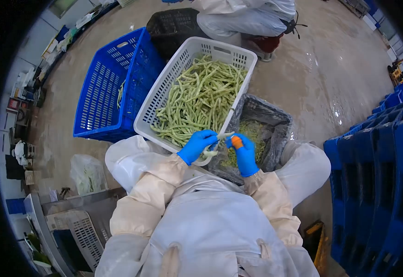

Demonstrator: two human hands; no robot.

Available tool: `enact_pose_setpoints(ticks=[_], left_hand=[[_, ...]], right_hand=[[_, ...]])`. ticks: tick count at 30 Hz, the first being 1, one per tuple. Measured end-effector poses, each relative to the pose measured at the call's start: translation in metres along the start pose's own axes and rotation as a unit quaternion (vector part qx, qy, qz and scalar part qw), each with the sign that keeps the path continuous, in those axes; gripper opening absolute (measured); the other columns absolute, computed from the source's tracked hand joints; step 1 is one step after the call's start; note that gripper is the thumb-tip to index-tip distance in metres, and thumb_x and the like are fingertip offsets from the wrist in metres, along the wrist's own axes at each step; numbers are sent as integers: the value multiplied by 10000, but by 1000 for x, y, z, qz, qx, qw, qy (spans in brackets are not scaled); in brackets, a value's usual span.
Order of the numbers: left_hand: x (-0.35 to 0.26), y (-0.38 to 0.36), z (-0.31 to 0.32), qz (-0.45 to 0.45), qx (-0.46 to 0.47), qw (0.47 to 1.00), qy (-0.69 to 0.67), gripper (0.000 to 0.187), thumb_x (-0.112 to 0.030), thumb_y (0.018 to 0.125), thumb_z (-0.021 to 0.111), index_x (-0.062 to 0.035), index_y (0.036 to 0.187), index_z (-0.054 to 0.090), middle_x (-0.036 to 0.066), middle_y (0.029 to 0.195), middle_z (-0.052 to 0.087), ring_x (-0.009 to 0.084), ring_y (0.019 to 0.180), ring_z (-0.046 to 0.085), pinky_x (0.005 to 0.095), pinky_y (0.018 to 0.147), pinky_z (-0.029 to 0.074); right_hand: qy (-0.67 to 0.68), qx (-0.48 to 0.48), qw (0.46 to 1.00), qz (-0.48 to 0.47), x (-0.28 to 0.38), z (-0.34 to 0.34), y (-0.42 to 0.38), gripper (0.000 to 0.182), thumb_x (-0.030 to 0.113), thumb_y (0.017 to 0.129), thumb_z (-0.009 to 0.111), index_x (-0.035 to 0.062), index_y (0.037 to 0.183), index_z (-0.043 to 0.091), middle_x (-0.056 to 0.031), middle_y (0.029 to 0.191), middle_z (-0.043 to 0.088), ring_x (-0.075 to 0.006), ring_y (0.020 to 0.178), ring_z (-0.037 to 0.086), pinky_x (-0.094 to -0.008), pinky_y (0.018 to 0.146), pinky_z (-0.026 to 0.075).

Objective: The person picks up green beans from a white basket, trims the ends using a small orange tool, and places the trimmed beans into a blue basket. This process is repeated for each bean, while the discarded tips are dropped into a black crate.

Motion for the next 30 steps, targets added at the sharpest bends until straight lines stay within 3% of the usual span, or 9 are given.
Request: enact_pose_setpoints(ticks=[4,10,12,15,17,18,19,23,30], left_hand=[[-26,2,-38,75,-97,972,-199,122,-160,854,554,-44,828,583,10,755,558,94,688,526,249,605,426],[-204,-71,-228,234,-414,871,119,122,-134,825,587,-39,879,642,12,681,518,118,630,490,268,583,411],[-248,-94,-283,356,-533,595,484,166,-124,817,590,-2,922,628,84,723,591,189,667,556,323,614,436],[-243,-53,-296,267,-471,533,650,192,-134,826,552,24,922,607,156,785,612,265,723,591,373,651,448],[-187,19,-261,266,-313,652,638,206,-167,816,544,8,906,608,175,783,599,301,745,586,398,665,445],[-114,54,-277,130,-300,887,327,207,-197,808,534,-22,884,614,191,785,599,347,727,581,418,661,457],[-79,83,-226,167,-164,696,679,182,-188,789,539,-37,865,605,189,794,578,336,771,569,415,648,455],[104,141,-173,31,66,652,755,184,-188,762,544,-109,909,621,117,883,604,309,872,567,462,721,444],[188,144,-169,21,-45,564,825,150,-161,733,541,-132,841,641,46,853,619,251,914,552,492,837,353]], right_hand=[[-173,31,983,57,-19,1,-8,172,138,870,509,1,907,606,-32,723,578,-98,654,514,-246,601,412],[-272,-173,946,25,-31,-85,7,127,98,815,547,3,871,609,-54,702,576,-113,626,519,-274,559,424],[-328,-189,925,37,-25,-89,8,109,75,789,558,10,858,611,-70,722,582,-144,634,531,-292,585,435],[-445,-216,868,-45,-6,-77,10,110,35,730,579,22,835,611,-105,785,599,-221,701,560,-333,662,449],[-502,-223,825,-133,2,-66,10,129,18,698,588,29,825,610,-123,830,610,-266,761,577,-354,712,452],[-513,-179,834,-96,-7,-64,14,166,11,680,591,35,843,605,-132,904,606,-296,832,569,-368,756,442],[-523,-134,840,-57,-16,-62,18,203,5,661,594,41,861,600,-141,978,603,-326,903,561,-382,800,432],[-554,-78,827,-56,-18,-39,21,254,26,684,612,49,936,592,-159,1040,586,-316,961,556,-386,820,430],[-454,-47,888,62,-46,-36,21,294,119,756,632,46,1037,584,-161,1042,583,-319,980,554,-360,845,439]])
Point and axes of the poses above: each hand's wrist, its own y-axis towards the middle knuckle, its own z-axis out of the palm, x = y × z, the point moved 7 cm from there along y, towards the middle knuckle
